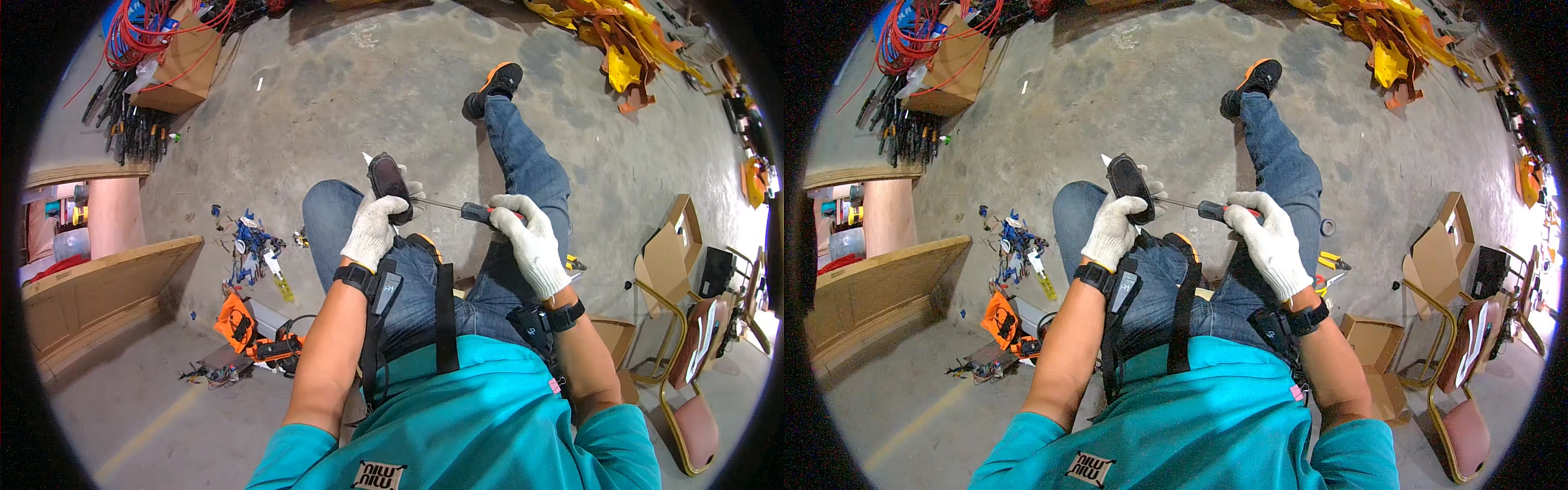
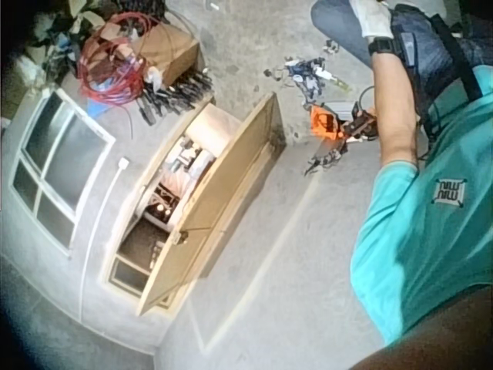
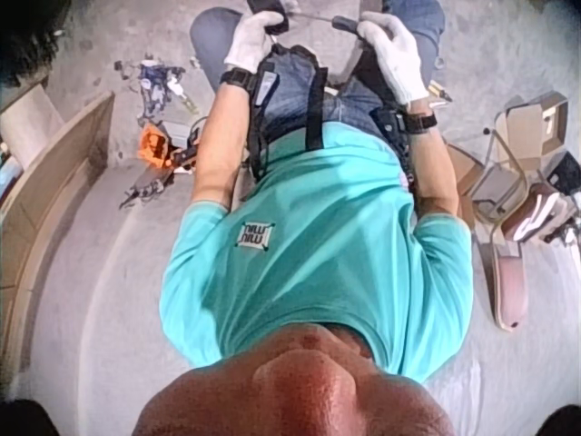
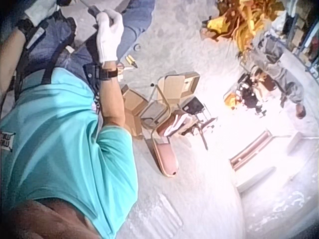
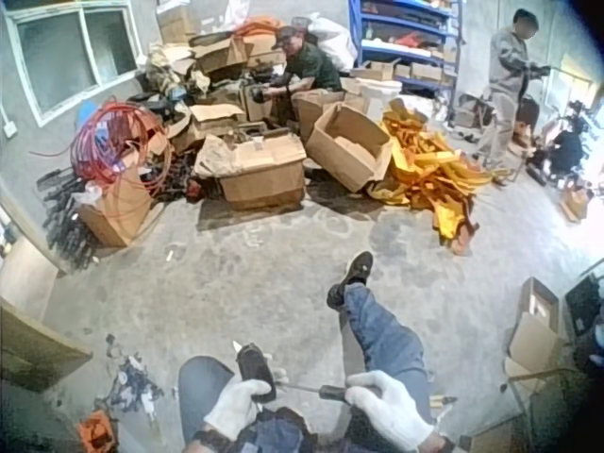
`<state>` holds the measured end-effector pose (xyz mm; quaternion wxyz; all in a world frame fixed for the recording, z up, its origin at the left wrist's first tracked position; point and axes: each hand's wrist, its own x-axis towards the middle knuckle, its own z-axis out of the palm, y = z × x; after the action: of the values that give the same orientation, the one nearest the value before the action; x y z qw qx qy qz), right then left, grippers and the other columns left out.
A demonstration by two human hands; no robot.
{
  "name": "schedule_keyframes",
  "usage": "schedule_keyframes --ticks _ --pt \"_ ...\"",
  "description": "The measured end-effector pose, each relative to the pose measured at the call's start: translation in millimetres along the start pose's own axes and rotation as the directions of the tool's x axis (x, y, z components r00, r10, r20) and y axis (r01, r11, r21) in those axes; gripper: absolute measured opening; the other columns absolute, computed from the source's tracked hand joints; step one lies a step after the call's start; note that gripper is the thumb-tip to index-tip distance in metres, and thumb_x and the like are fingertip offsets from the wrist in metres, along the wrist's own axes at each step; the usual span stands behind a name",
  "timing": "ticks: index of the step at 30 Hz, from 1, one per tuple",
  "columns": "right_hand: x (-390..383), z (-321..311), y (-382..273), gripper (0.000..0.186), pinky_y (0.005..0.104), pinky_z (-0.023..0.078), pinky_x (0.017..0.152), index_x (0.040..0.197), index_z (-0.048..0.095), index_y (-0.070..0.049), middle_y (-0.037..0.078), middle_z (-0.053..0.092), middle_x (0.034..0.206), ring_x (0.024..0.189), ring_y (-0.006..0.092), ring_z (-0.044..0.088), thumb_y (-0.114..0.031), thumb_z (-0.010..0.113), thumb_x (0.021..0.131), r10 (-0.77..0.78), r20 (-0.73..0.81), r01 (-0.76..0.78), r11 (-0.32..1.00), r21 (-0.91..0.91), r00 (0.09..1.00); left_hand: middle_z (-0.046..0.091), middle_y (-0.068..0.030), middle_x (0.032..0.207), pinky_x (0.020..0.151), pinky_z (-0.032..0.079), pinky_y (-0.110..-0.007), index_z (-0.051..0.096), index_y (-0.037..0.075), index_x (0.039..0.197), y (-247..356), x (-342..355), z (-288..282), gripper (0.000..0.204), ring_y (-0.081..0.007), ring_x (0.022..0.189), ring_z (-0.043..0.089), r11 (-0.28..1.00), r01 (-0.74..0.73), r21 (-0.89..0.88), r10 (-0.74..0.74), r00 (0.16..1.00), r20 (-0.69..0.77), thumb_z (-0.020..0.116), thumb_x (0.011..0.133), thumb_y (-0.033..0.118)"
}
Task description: The recorder uses a screwdriver to disassemble or repair a small mechanical component while sitting on the floor of a workshop.
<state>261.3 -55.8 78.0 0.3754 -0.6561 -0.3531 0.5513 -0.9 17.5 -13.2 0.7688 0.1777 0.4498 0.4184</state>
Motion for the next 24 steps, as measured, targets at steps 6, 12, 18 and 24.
schedule_keyframes --ticks 6,12,18,24 --pt "1.4 0.9 7.2 0.033 0.0269 0.053 0.072 0.119 0.069 0.001 0.005 0.071 0.097 0.078 0.0108 0.065 -0.026 0.066 0.100 0.089 -0.001 -0.089 0.994 0.069 0.996 0.068 -0.0226 0.125 0.099 0.059 -0.048 0.048 0.002 0.149 -1.4 -0.8 1.0 0.074 -0.0381 0.117 0.068 0.994 -0.046 0.101 0.044 0.999 0.017 0.055 0.076 -0.004" --pt "13.0 -9.3 5.4 0.033 0.0229 0.045 0.050 0.118 0.067 -0.004 0.003 0.064 0.087 0.059 0.0079 0.055 -0.033 0.063 0.103 0.272 0.205 -0.291 0.954 0.073 0.940 0.069 -0.0157 0.117 0.091 0.057 -0.036 0.053 0.003 0.144 1.2 -2.7 3.7 0.067 -0.0266 0.103 0.069 0.913 -0.070 0.403 0.064 0.998 0.028 0.060 0.078 0.004" --pt "38.7 -29.0 8.8 0.035 0.0212 0.025 0.033 0.095 0.063 -0.011 -0.002 0.056 0.066 0.043 0.0037 0.041 -0.046 0.067 0.099 0.619 0.434 -0.660 0.748 -0.071 0.655 0.070 -0.0079 0.103 0.081 0.056 -0.032 0.060 0.003 0.135 4.8 -4.0 7.4 0.048 -0.0170 0.087 0.067 0.883 0.032 0.468 -0.014 0.999 -0.040 0.071 0.092 0.021" --pt "49.3 -30.6 15.6 0.041 0.0209 0.021 0.033 0.086 0.063 -0.015 -0.004 0.050 0.059 0.041 0.0034 0.038 -0.053 0.064 0.100 0.640 0.540 -0.674 0.719 -0.170 0.546 0.070 -0.0067 0.098 0.079 0.060 -0.033 0.062 0.008 0.133 -0.6 -3.3 0.8 0.068 -0.0175 0.084 0.068 0.899 0.024 0.437 -0.002 0.999 -0.051 0.053 0.101 0.067"
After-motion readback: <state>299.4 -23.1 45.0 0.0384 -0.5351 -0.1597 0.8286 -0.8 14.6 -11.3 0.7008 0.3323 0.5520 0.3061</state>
